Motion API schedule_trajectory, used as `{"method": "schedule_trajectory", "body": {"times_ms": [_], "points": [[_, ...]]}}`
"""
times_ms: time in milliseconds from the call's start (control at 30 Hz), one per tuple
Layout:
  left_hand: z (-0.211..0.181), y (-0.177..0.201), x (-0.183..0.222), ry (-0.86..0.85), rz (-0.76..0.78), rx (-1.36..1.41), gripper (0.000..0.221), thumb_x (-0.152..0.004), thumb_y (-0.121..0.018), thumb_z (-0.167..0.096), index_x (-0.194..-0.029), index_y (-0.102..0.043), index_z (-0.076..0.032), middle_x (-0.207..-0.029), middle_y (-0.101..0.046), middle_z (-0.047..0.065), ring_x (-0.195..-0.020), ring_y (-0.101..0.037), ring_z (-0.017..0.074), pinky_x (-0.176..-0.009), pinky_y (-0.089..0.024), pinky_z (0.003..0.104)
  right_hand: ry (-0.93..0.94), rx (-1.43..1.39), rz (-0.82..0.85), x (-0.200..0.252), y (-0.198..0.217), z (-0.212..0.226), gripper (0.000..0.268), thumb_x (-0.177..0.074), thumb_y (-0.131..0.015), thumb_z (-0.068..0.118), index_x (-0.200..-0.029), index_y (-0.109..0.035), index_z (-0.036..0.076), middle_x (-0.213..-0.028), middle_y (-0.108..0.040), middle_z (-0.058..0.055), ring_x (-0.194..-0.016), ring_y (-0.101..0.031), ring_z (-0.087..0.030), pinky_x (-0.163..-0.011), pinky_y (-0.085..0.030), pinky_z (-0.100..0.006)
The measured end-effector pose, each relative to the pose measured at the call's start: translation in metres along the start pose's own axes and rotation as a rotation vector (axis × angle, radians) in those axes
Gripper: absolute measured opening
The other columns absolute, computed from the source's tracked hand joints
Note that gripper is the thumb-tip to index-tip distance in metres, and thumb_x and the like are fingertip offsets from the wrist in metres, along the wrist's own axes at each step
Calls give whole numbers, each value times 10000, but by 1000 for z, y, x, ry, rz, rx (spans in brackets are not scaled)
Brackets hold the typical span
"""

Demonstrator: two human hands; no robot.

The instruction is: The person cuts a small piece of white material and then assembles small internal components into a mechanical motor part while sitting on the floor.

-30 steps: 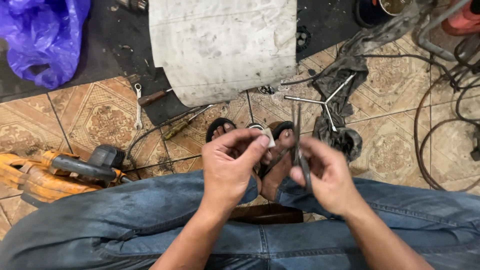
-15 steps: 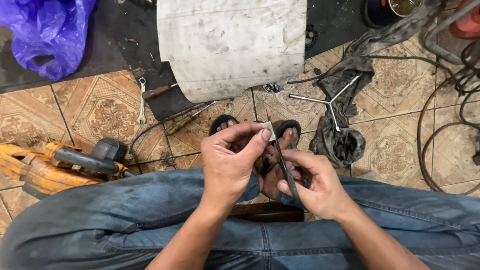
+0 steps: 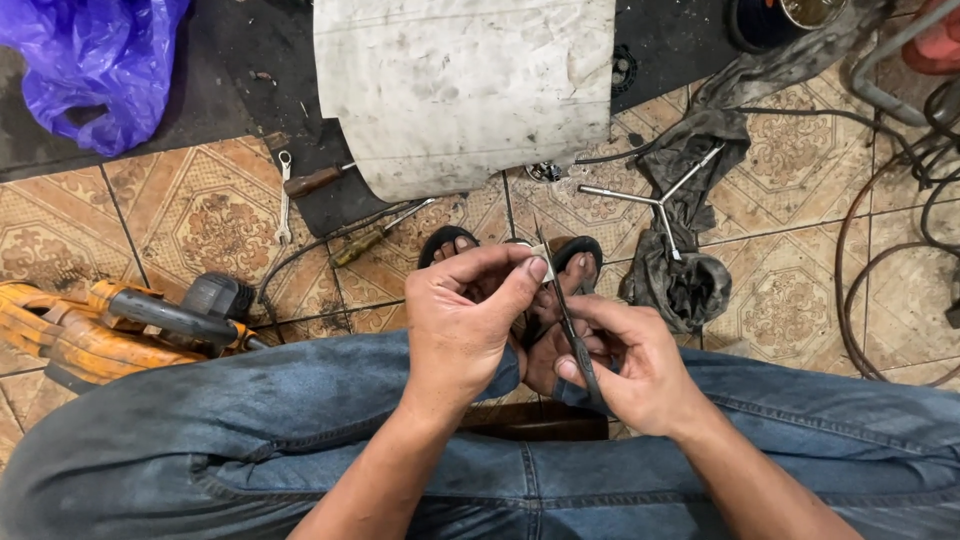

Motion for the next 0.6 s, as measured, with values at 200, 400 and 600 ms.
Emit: {"method": "schedule_trajectory", "body": {"times_ms": [200, 400, 600], "points": [[-1, 1, 0, 0, 5, -5, 130, -800, -844, -28, -905, -805, 39, -677, -750, 118, -702, -609, 72, -635, -599, 289, 26, 52, -13, 0, -1, 0, 330, -756, -859, 99, -1039, -767, -45, -583, -570, -74, -531, -430, -89, -390, -394, -222], [-2, 1, 0, 8, 10, -22, 136, -797, -845, -35, -906, -807, 37, -689, -758, 130, -724, -605, 76, -644, -603, 301, 23, 17, -40, 1, -4, 2, 299, -777, -845, 76, -1034, -763, -53, -594, -610, -98, -545, -487, -75, -415, -419, -195], [-2, 3, -1, 12, 18, -35, 134, -796, -840, -35, -904, -807, 36, -685, -759, 135, -706, -609, 78, -627, -600, 305, 39, 38, -39, 0, -3, 1, 292, -769, -845, 52, -1026, -762, -58, -591, -623, -113, -545, -505, -79, -400, -430, -217]]}}
Point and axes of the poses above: each hand's wrist, its own x-axis away from the middle knuckle, its own y-axis out of the back of the hand, z = x × y, the point moved 3 cm from there along -x, towards the middle knuckle
